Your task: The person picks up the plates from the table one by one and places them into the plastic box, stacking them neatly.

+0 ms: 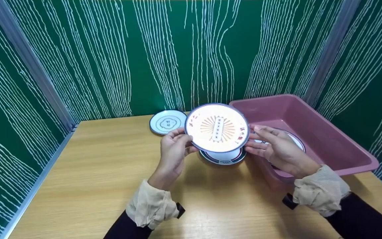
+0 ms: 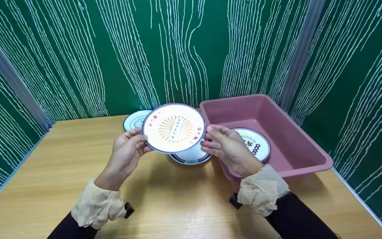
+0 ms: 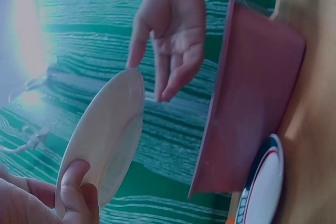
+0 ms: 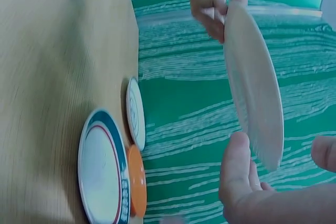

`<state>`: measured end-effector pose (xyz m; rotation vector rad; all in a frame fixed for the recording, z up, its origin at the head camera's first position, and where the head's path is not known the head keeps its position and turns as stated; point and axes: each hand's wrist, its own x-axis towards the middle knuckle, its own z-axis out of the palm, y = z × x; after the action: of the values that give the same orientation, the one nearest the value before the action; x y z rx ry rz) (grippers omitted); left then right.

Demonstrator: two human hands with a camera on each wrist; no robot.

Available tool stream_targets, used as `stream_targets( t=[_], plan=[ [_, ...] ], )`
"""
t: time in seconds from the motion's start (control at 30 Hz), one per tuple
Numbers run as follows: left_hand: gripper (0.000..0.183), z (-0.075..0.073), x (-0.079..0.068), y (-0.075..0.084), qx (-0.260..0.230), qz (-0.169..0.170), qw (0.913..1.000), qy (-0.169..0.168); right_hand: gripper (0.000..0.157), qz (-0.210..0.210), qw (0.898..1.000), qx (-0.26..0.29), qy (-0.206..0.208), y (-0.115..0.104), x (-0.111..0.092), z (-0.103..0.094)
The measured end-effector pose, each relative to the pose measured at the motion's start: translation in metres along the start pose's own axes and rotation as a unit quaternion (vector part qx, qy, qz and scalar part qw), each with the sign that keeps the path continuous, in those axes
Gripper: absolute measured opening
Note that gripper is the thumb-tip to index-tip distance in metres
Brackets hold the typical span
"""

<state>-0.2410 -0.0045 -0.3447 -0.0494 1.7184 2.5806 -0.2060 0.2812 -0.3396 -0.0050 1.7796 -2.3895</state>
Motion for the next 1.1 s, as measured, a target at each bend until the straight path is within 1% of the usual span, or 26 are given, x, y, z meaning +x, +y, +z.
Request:
stream_targets(
  t=[0.17, 0.33, 0.4, 0.5, 0.6, 0.7, 0.8, 0.9, 1.0, 1.1],
  plan=[
    [0.034, 0.008, -0.002, -0.008, -0.006, -0.020, 0.9998, 0.000, 0.053, -0.007, 1.000, 0.002, 0.004, 0.005, 0.003, 0.013],
    [0.035, 0.015, -0.003, -0.012, -0.020, -0.027, 0.9994, 0.000, 0.059, -0.020, 1.000, 0.004, 0.022, 0.006, 0.004, 0.017],
    [0.035, 0.017, -0.002, -0.015, -0.023, -0.023, 0.9995, -0.004, 0.060, -0.025, 0.999, 0.006, 0.029, 0.005, 0.003, 0.017],
    [0.036, 0.020, 0.000, -0.020, -0.023, -0.021, 0.9993, -0.021, 0.059, -0.029, 0.999, 0.008, 0.041, 0.004, 0.000, 0.014],
    [0.036, 0.022, 0.003, -0.026, -0.021, -0.028, 0.9985, -0.041, 0.057, -0.027, 0.998, 0.013, 0.048, 0.002, -0.004, 0.009],
    [0.031, 0.022, 0.009, -0.032, -0.017, -0.045, 0.9975, -0.052, 0.050, -0.028, 0.998, 0.026, 0.053, 0.001, -0.006, 0.003],
    [0.026, 0.021, 0.017, -0.037, 0.003, -0.065, 0.9964, -0.054, 0.044, -0.032, 0.996, 0.043, 0.068, -0.001, -0.006, -0.004],
    [0.023, 0.019, 0.027, -0.044, 0.035, -0.076, 0.9955, -0.043, 0.051, -0.032, 0.994, 0.057, 0.086, -0.003, -0.006, -0.012],
    [0.023, 0.016, 0.038, -0.052, 0.072, -0.063, 0.9950, -0.029, 0.058, -0.032, 0.992, 0.073, 0.100, -0.005, -0.006, -0.022],
    [0.028, 0.013, 0.050, -0.061, 0.103, -0.055, 0.9930, -0.013, 0.055, -0.033, 0.989, 0.083, 0.119, -0.007, -0.006, -0.031]
  ],
)
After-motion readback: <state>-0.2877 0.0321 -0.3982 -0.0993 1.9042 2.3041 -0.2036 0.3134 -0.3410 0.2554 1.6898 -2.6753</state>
